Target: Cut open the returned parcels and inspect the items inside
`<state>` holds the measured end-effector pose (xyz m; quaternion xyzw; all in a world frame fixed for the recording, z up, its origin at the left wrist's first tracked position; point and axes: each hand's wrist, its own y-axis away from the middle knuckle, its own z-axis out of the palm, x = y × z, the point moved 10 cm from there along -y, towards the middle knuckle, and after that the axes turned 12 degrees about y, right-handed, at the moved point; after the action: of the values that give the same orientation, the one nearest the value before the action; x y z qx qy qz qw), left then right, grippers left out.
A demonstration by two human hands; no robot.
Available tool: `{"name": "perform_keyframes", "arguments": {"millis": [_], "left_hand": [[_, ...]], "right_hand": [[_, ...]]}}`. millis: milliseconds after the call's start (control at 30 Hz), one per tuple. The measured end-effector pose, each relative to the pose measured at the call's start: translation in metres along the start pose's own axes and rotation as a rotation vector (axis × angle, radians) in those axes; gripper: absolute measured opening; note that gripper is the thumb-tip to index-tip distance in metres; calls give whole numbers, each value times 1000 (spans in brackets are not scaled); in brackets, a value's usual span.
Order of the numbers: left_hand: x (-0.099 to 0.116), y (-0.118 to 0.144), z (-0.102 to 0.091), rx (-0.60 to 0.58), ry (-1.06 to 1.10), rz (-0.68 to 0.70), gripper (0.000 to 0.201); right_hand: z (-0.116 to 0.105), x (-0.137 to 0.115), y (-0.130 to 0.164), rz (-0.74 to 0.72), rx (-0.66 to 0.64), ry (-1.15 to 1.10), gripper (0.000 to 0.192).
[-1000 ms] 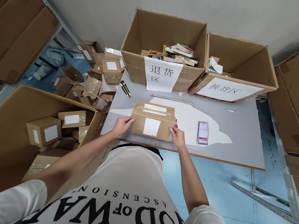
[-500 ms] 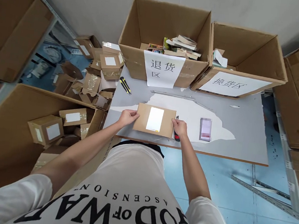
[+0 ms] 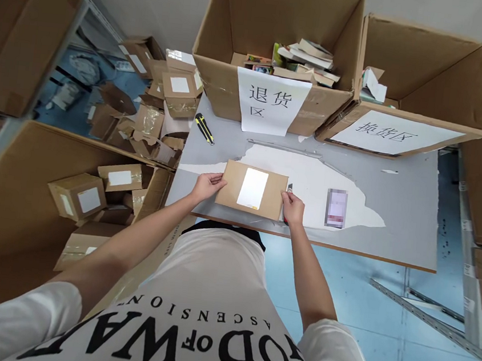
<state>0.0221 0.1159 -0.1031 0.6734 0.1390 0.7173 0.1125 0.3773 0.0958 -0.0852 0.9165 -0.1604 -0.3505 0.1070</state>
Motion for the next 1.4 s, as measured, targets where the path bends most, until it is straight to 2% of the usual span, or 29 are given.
{"name": "perform_keyframes", "arguments": {"millis": [133, 233, 333, 500, 633, 767, 933, 1033, 1133, 1233, 1400], "left_hand": [[-19, 23, -16, 5, -8, -26, 65], [-33, 47, -20, -81, -84, -11, 68], [-37, 64, -14, -135, -167, 37, 72], [-30, 70, 1, -149, -218, 98, 57], [-24, 69, 4, -157, -278, 111, 54], [-5, 64, 1, -130, -364, 116, 53], [49, 40, -1, -117, -511, 159, 42], [80, 22, 3, -121, -587, 164, 44], [102, 5, 4, -51, -629, 176, 46], [110, -8, 4, 14, -697, 150, 48], [101, -26, 5, 56, -795, 61, 50]], "right_hand": [[8, 22, 29, -12, 24, -168, 61], [27, 27, 55, -106, -80, -198, 65], [45, 27, 72, -154, -181, -146, 74], [49, 27, 72, -99, -158, -181, 69], [47, 24, 68, -109, -168, -160, 70], [36, 12, 63, -132, -177, -163, 68], [-1, -21, 41, -167, -120, -11, 54], [-21, -45, 21, -207, -82, 95, 56], [-30, -59, 3, -199, -65, 133, 59], [-24, -61, -8, -138, -107, 141, 61], [-14, -58, -21, -42, -161, 169, 61]]}}
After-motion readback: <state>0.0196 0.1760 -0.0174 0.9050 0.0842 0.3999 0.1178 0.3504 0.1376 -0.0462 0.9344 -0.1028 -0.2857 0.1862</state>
